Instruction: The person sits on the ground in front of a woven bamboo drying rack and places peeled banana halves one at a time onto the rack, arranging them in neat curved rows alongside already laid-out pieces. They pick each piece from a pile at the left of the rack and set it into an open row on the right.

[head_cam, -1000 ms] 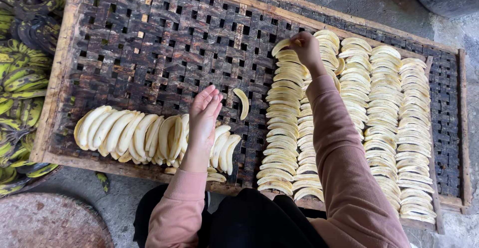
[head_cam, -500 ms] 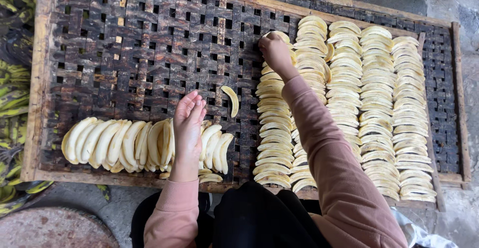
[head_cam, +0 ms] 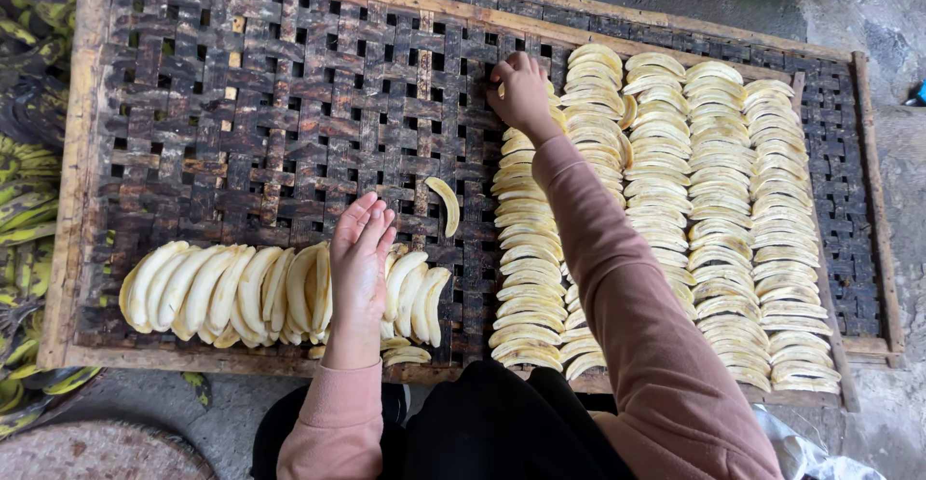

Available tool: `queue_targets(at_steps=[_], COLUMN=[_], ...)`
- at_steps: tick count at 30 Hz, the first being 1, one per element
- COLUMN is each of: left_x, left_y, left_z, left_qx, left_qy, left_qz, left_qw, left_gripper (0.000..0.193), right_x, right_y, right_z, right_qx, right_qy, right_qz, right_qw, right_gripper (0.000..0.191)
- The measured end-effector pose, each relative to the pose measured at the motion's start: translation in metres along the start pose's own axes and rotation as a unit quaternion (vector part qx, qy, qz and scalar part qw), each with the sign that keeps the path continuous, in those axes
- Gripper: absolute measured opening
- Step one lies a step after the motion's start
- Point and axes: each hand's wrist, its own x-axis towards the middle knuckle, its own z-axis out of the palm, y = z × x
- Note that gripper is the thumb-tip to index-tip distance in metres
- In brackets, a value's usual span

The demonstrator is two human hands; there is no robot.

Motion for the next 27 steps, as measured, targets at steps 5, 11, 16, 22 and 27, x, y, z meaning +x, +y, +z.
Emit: queue_targets(at_steps=[5,11,16,22,27], left_x=[-0.002,-0.002,0.000,-0.005,-0.014], left_y=[0.004,0.002,-0.003,0.004,0.021], left_z=[-0.001,-0.006,-0.005,0.001,-0.006], left_qx=[0.002,-0.019,-0.029,-0.020,-0.062], left_qy=[-0.002,-0.008,-0.008,-0.005,-0.007], left_qz=[0.003,0.002,0.004,-0.001,0.024], left_qw=[1.000,1.000,1.000,1.000,0.998], left_gripper=[0.032,0.032,0.034,0.035,0.033], right_x=[-0.004,-0.011,-0.029,-0.114,-0.128], right_y=[-0.002,0.016,-0.006,-0.107,-0.111], right_z=[0.002,-0.004,0.018,0.040,0.030], right_qx=[0.004,0.031,0.057,0.000,0.173], right_qy=[0.032,0.041,0.010,-0.271,-0.276], right_qz=[0.068,0.079,0.013,-0.059,-0.010], right_qw=[0.997,0.996,0.998,0.961,0.945], right_gripper=[0.024,0.029,0.033,0.074,0.030])
